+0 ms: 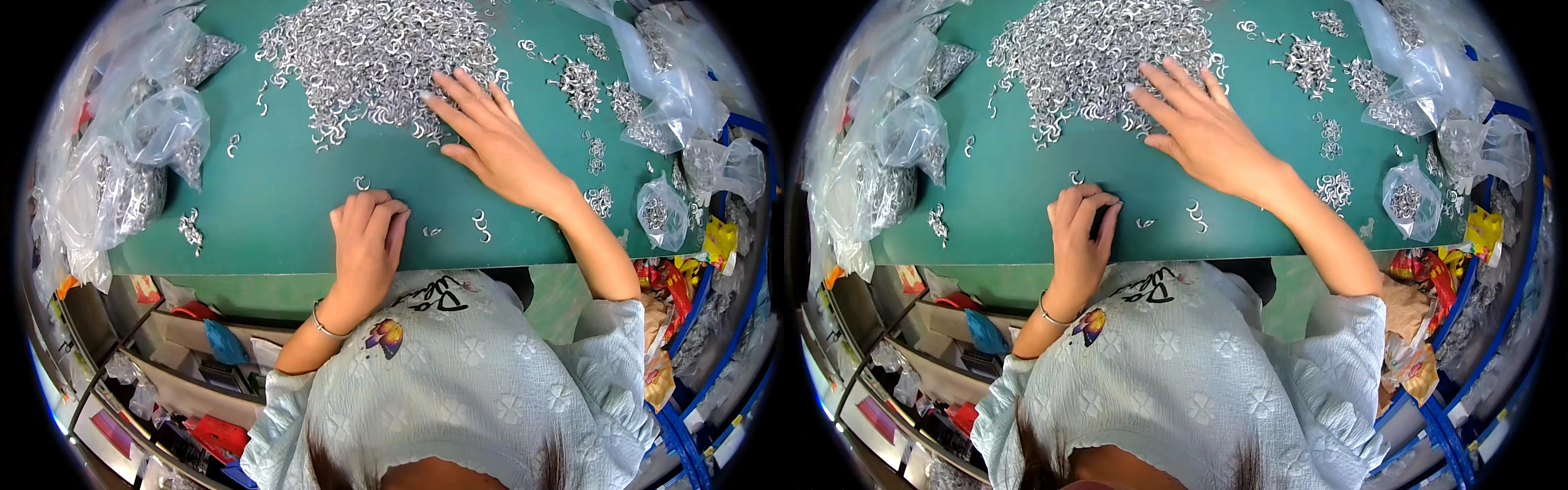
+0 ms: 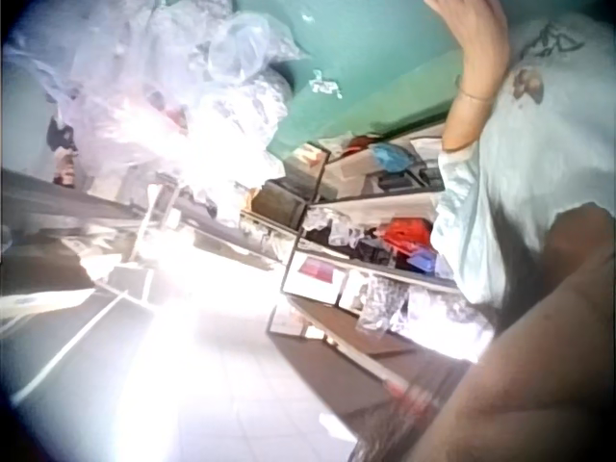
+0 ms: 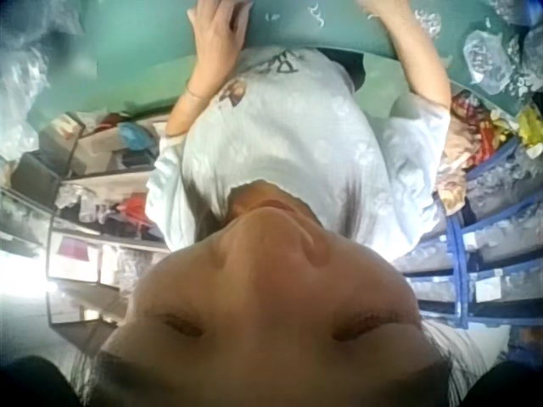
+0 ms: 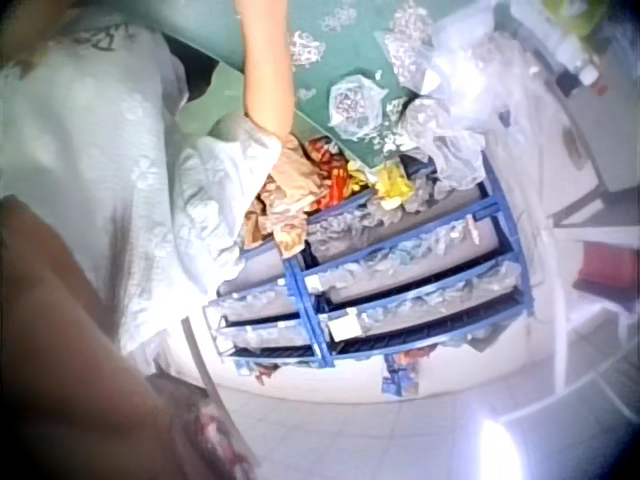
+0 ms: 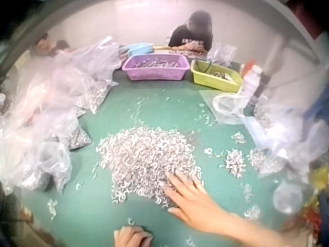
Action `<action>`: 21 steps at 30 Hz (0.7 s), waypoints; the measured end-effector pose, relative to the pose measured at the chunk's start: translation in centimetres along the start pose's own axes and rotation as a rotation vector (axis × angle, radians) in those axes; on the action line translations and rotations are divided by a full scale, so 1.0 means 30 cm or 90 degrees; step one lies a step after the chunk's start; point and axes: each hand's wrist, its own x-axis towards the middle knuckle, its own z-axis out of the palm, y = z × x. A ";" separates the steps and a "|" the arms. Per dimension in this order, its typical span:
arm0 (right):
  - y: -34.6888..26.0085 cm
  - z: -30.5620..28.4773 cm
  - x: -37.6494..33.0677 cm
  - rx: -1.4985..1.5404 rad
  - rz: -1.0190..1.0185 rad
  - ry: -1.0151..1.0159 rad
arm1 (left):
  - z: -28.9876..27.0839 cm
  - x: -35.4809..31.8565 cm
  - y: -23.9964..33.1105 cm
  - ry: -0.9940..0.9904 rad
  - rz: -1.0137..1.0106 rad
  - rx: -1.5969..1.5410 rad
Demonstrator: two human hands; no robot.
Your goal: The person sorts through a large pile of crescent-shaped metal pieces on a green workbench by hand, picking up individual items and moving them into different groups or towards plastic bags.
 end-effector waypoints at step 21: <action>-0.113 -0.015 -0.142 0.022 0.055 0.072 | 0.024 0.021 0.006 0.019 0.025 0.012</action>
